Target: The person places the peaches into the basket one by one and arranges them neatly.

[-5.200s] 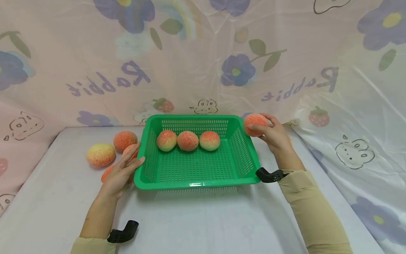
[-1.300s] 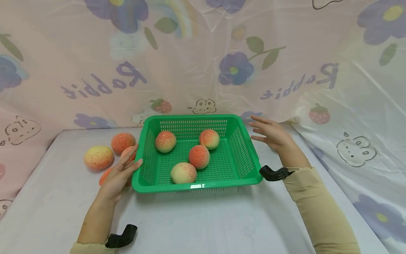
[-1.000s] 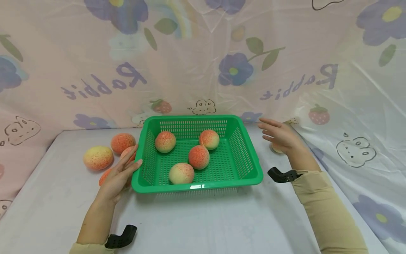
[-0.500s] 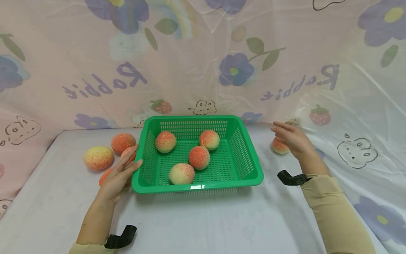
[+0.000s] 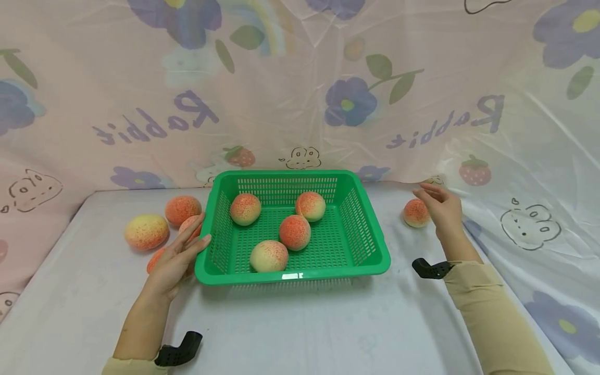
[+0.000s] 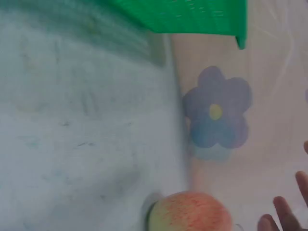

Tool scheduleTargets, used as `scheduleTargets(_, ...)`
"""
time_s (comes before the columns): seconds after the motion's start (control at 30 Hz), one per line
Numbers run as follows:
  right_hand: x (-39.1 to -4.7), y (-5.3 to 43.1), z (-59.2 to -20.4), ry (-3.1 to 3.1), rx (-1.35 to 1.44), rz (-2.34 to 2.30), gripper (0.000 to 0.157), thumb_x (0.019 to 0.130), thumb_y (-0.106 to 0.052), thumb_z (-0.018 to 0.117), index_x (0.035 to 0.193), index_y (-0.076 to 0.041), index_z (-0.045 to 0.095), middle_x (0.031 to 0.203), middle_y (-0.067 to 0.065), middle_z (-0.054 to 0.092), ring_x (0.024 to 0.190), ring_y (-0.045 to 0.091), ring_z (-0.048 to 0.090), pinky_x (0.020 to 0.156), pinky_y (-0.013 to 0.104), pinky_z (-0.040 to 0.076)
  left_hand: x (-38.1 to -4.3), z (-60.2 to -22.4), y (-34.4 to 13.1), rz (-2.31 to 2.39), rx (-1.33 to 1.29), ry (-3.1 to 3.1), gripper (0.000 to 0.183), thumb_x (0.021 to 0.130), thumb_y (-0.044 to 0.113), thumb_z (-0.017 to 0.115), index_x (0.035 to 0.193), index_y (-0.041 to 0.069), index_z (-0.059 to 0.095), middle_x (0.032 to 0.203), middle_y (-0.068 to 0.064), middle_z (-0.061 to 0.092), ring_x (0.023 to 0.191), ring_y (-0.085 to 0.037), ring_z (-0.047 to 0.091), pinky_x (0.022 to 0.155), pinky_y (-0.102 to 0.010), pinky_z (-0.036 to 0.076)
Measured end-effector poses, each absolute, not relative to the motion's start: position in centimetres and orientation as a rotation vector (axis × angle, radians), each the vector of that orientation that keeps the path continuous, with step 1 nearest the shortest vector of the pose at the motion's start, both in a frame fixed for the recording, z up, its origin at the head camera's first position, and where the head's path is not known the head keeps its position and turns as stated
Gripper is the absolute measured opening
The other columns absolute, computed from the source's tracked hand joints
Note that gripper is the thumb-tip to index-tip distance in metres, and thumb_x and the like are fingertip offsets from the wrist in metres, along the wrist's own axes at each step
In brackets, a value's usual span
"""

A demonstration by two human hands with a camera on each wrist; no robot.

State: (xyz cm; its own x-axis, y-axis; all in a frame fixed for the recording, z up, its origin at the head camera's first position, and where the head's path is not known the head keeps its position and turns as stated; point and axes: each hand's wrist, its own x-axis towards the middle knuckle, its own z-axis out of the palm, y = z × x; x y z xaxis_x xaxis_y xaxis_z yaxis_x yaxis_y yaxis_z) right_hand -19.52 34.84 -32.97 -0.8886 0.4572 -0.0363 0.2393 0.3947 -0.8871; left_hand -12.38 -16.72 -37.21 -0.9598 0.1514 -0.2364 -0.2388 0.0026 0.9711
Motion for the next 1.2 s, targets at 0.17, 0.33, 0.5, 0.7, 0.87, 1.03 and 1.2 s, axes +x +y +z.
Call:
scheduleTargets(0.17,-20.0,35.5,-34.7,-2.356,-0.633,1.352,0.055,0.088,-0.035,0.067,0.135,-0.010,0.055,0.147,0.007,0.043,0.137,0.023,0.034,0.111,0.041,0.029,-12.4,-37.2,-16.7,2.034,-0.086,2.012,0.066,0.097,0.036,0.056,0.153,0.037,0.020,0.127,0.006,0.051,0.096,0.000,0.061,0.078,-0.024,0.051)
scheduleTargets(0.33,-19.9,36.1,-35.8,-2.354,-0.630,1.332,0.062,0.087,-0.035,0.067,0.141,-0.010,0.048,0.153,0.010,0.033,0.143,0.027,0.024,0.115,0.047,0.020,-12.4,-37.2,-16.7,2.046,-0.074,1.996,0.066,0.098,0.034,0.056,0.153,0.036,0.019,0.119,0.012,0.056,0.093,-0.002,0.062,0.076,-0.024,0.052)
scheduleTargets(0.5,-19.9,36.4,-36.4,-2.368,-0.651,1.346,0.067,0.086,-0.036,0.068,0.144,-0.011,0.044,0.155,0.013,0.028,0.144,0.030,0.019,0.116,0.050,0.018,-12.4,-37.2,-16.7,2.041,-0.067,2.009,0.066,0.098,0.034,0.054,0.153,0.035,0.018,0.123,0.008,0.054,0.093,-0.002,0.062,0.075,-0.024,0.052)
scheduleTargets(0.7,-20.3,36.8,-37.8,-2.454,-0.681,1.434,0.081,0.088,-0.037,0.066,0.154,-0.018,0.023,0.160,0.012,0.013,0.147,0.032,0.012,0.117,0.047,0.016,-12.5,-37.2,-16.7,2.030,-0.081,2.009,0.066,0.098,0.034,0.054,0.153,0.036,0.017,0.123,0.007,0.053,0.092,-0.002,0.062,0.075,-0.024,0.052)
scheduleTargets(0.87,-20.7,36.9,-38.5,-2.500,-0.753,1.468,0.085,0.090,-0.037,0.063,0.156,-0.019,0.012,0.161,0.008,0.007,0.148,0.030,0.006,0.119,0.044,0.012,-12.4,-37.2,-16.6,2.053,-0.065,1.985,0.066,0.098,0.034,0.055,0.153,0.035,0.018,0.118,0.010,0.057,0.092,-0.004,0.063,0.075,-0.024,0.052)
scheduleTargets(1.03,-20.9,36.9,-38.7,-2.490,-0.774,1.430,0.082,0.090,-0.031,0.062,0.155,-0.018,0.013,0.160,0.013,0.012,0.147,0.032,0.011,0.118,0.045,0.015,-12.3,-37.2,-16.6,2.060,-0.078,1.982,0.066,0.097,0.034,0.056,0.153,0.035,0.020,0.118,0.012,0.057,0.093,-0.004,0.064,0.076,-0.024,0.053)
scheduleTargets(1.2,-20.9,36.9,-38.7,-2.507,-0.771,1.420,0.080,0.090,-0.027,0.063,0.155,-0.017,0.016,0.160,0.013,0.014,0.146,0.033,0.014,0.117,0.046,0.017,-12.3,-37.1,-16.6,2.036,-0.099,2.014,0.066,0.097,0.036,0.055,0.153,0.036,0.020,0.127,0.004,0.052,0.094,-0.003,0.062,0.077,-0.025,0.052)
